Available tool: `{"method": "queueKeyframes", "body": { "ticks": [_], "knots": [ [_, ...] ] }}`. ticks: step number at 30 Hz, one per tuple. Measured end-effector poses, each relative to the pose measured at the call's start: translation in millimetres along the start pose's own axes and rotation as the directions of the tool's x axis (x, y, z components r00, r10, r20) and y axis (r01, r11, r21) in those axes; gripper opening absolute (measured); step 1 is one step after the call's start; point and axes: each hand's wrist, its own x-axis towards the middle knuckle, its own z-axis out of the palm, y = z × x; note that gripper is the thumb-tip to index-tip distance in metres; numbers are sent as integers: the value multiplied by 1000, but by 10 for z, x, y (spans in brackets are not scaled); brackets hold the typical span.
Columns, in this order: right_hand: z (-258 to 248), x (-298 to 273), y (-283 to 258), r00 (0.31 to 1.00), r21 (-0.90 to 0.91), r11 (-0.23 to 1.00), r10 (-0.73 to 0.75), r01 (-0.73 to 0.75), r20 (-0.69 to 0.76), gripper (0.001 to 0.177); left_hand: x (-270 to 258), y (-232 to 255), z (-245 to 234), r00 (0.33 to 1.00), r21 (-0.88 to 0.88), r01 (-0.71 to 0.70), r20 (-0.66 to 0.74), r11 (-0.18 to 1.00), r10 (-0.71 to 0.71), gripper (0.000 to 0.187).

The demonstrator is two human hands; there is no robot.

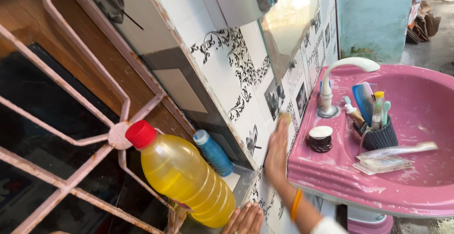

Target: The person cleans a tiled wall and a pink sink using a sponge. They wipe the wall, then wash and rinse various items in the sink, including a toothbrush holder, toothbrushes, a comb, and a small container. Finally, they scrub and rinse the sink basin itself.

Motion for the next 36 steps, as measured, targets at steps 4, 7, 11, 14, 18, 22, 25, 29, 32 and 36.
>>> {"method": "queueKeyframes", "body": {
  "ticks": [4,7,11,14,18,22,25,29,32,36],
  "knots": [
    [2,508,875,979,111,972,205,-205,13,64,-80,37,-52,996,-54,51,77,997,-47,11],
    [56,218,1338,958,-15,958,286,-286,-11,64,-24,27,-146,987,-108,90,144,990,-74,16],
    [197,-1051,669,953,-127,945,301,-301,-19,70,180,-68,-155,988,-149,80,141,986,-58,24],
    [24,-1241,-41,983,44,993,105,-113,153,67,317,-258,-534,897,-405,272,435,873,-78,39],
    [-52,-468,-17,990,-40,999,42,-37,133,65,355,-232,-752,802,-433,299,597,850,22,62],
    [-104,-460,201,992,-49,998,45,-40,120,71,202,-98,-121,959,-22,-46,277,999,50,46],
    [-215,-804,53,940,156,974,106,-163,324,70,424,-42,151,957,39,-119,270,992,104,54],
    [-144,-95,234,970,19,978,-210,209,127,64,1153,-57,327,925,-162,140,374,977,-70,62],
    [-67,484,405,985,-24,985,-170,171,27,62,1671,-248,651,880,-179,253,452,951,-149,70],
    [21,966,554,993,96,989,114,-115,14,64,2149,-539,995,852,-148,249,504,957,-144,75]
  ]
}}
